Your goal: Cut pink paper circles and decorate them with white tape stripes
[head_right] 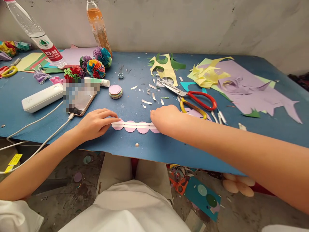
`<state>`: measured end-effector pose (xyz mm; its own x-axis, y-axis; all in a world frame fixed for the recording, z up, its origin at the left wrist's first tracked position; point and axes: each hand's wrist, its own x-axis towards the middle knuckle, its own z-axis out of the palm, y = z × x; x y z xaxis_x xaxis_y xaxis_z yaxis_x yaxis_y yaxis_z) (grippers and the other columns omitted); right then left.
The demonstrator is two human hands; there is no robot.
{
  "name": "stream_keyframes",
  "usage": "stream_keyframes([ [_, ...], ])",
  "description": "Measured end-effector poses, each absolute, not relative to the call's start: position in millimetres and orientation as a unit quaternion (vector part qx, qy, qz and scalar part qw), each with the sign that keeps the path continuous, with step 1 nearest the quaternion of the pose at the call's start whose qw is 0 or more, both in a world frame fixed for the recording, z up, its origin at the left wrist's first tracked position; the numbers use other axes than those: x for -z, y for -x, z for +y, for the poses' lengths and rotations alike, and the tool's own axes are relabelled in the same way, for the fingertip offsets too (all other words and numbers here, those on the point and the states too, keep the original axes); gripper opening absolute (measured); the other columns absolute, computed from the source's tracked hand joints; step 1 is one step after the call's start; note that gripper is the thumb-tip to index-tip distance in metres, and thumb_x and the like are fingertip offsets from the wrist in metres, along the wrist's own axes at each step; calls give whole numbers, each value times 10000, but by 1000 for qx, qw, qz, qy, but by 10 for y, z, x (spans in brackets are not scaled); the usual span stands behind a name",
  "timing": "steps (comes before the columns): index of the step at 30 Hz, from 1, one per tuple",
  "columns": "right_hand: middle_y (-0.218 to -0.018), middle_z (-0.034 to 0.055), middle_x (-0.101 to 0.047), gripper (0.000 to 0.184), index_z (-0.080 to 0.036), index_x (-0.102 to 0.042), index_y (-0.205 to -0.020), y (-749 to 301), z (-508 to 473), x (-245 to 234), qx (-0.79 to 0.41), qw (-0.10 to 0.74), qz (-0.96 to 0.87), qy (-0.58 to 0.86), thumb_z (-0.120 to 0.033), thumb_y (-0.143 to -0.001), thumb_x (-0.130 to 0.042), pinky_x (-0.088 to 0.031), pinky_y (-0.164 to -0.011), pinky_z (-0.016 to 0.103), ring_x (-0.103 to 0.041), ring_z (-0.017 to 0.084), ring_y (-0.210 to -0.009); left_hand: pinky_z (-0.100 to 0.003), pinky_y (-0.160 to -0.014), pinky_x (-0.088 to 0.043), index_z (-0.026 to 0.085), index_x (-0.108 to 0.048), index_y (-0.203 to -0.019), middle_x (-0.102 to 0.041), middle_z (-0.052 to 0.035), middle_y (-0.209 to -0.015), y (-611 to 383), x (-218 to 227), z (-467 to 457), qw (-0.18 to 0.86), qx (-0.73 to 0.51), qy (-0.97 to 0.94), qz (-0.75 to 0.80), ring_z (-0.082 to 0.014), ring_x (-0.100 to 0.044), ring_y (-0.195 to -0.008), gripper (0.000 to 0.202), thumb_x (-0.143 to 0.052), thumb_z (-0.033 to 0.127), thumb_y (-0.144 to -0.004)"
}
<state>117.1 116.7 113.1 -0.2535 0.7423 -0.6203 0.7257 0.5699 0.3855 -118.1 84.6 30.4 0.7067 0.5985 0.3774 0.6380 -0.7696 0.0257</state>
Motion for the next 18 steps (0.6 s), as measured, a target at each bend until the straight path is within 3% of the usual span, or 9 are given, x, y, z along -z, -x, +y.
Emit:
stream_keyframes([
  [5, -943, 164, -707, 237, -130, -688, -961, -1150, 1185, -1133, -20, 381, 791, -478, -111, -856, -476, -450, -672, 346, -682, 287, -885, -341, -880, -512, 136, -627, -1152, -675, -114, -1186, 449, -356, 653, -16, 112, 929, -352, -212, -639, -1050, 353, -342, 262, -988],
  [9, -939, 168, -707, 233, -127, -693, -962, -1177, 1175, -1165, -34, 376, 790, -483, -154, -873, -479, -441, -662, 346, -679, 291, -876, -343, -1000, -444, 46, -529, -1287, -577, -164, -1346, -3, -275, 660, -34, 91, 933, -345, -244, -532, -1252, 475, -344, 375, -1000],
  [12, -865, 167, -700, 339, -110, -654, -1059, -1353, 1199, -1172, -76, 313, 805, -498, -335, -932, -434, -425, -625, 356, -673, 309, -815, -349, -978, -437, 72, -493, -1336, -547, -148, -1380, -71, -235, 707, -35, 88, 935, -340, -243, -513, -1264, 514, -330, 424, -999],
  [15, -773, 128, -687, 493, -132, -639, -1054, -1641, 1229, -1180, -85, 235, 822, -512, -556, -889, -448, -410, -595, 343, -657, 304, -759, -360, -953, -425, 77, -498, -1338, -556, -148, -1351, -62, -243, 726, -29, 78, 935, -344, -255, -517, -1235, 569, -325, 489, -986],
  [18, -817, 99, -701, 439, -175, -644, -1021, -1950, 1202, -1180, -45, 177, 831, -525, -558, -827, -551, -400, -605, 317, -651, 279, -782, -362, -944, -409, 66, -457, -1378, -536, -154, -1368, -80, -267, 723, -26, 66, 936, -345, -258, -499, -1239, 627, -314, 527, -977],
])
